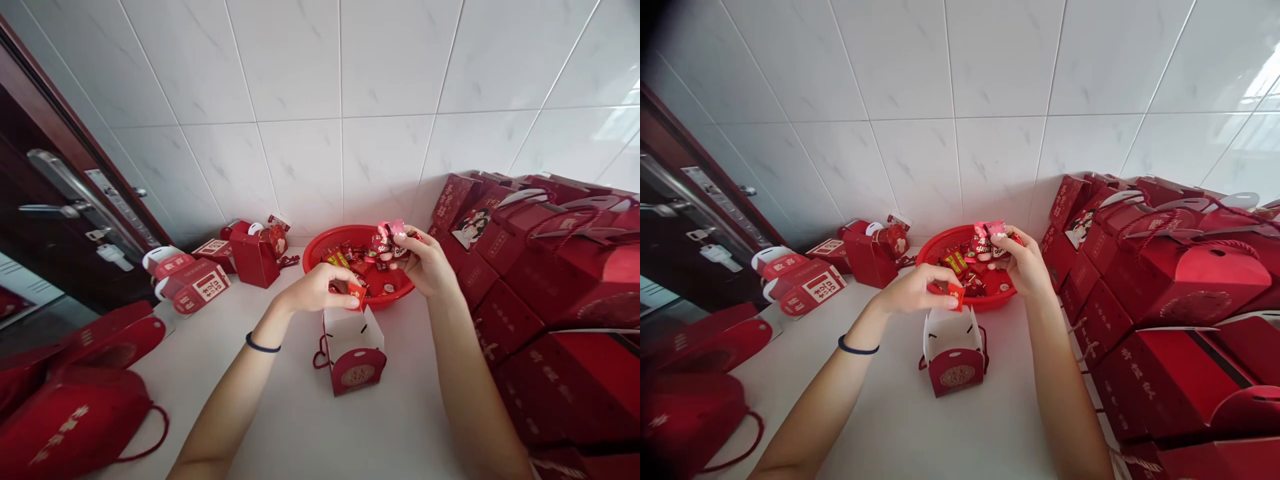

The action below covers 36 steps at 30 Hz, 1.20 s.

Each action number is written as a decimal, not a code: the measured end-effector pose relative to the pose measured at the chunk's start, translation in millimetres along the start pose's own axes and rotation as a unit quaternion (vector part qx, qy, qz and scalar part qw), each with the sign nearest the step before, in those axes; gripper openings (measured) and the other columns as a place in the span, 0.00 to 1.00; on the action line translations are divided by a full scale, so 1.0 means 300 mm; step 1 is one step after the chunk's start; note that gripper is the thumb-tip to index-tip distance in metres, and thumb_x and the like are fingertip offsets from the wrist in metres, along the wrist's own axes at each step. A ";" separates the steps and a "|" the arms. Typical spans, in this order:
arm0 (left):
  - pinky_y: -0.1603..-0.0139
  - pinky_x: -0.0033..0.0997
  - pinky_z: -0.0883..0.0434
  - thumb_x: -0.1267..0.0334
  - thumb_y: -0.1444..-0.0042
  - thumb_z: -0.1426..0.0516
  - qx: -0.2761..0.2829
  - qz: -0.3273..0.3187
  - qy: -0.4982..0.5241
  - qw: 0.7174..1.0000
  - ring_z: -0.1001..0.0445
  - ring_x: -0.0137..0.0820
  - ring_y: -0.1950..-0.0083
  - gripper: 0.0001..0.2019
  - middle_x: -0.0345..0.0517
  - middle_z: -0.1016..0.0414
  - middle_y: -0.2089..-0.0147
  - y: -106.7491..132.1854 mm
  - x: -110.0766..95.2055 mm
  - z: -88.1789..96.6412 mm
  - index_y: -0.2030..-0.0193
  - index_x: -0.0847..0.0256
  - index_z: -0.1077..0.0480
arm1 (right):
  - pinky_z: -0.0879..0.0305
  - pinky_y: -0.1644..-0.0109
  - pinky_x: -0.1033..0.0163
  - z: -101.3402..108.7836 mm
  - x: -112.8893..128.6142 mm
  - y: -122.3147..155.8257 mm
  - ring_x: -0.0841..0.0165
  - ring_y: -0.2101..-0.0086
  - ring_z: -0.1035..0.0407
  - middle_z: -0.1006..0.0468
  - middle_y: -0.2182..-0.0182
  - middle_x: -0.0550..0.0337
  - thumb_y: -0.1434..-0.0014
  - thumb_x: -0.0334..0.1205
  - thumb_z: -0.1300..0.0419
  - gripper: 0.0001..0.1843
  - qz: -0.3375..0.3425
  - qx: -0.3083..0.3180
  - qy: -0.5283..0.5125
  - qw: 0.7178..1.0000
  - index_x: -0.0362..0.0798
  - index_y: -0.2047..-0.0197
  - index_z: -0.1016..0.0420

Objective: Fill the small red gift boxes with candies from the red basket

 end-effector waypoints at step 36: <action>0.69 0.27 0.34 0.58 0.45 0.41 -0.241 0.037 -0.034 0.969 0.30 0.29 0.68 0.10 0.43 0.25 0.69 0.142 -0.003 0.144 0.65 0.64 0.23 | 0.40 0.68 0.67 -0.200 -0.080 0.195 0.71 0.73 0.35 0.23 0.70 0.62 0.36 0.37 0.45 0.09 0.010 0.330 0.491 0.806 0.50 0.56 0.24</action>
Point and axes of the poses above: each hand's wrist, its own y-axis away from the middle knuckle, its own z-axis out of the back of the hand, x = y × z, the point moved 5 cm from there along -y, towards the middle knuckle
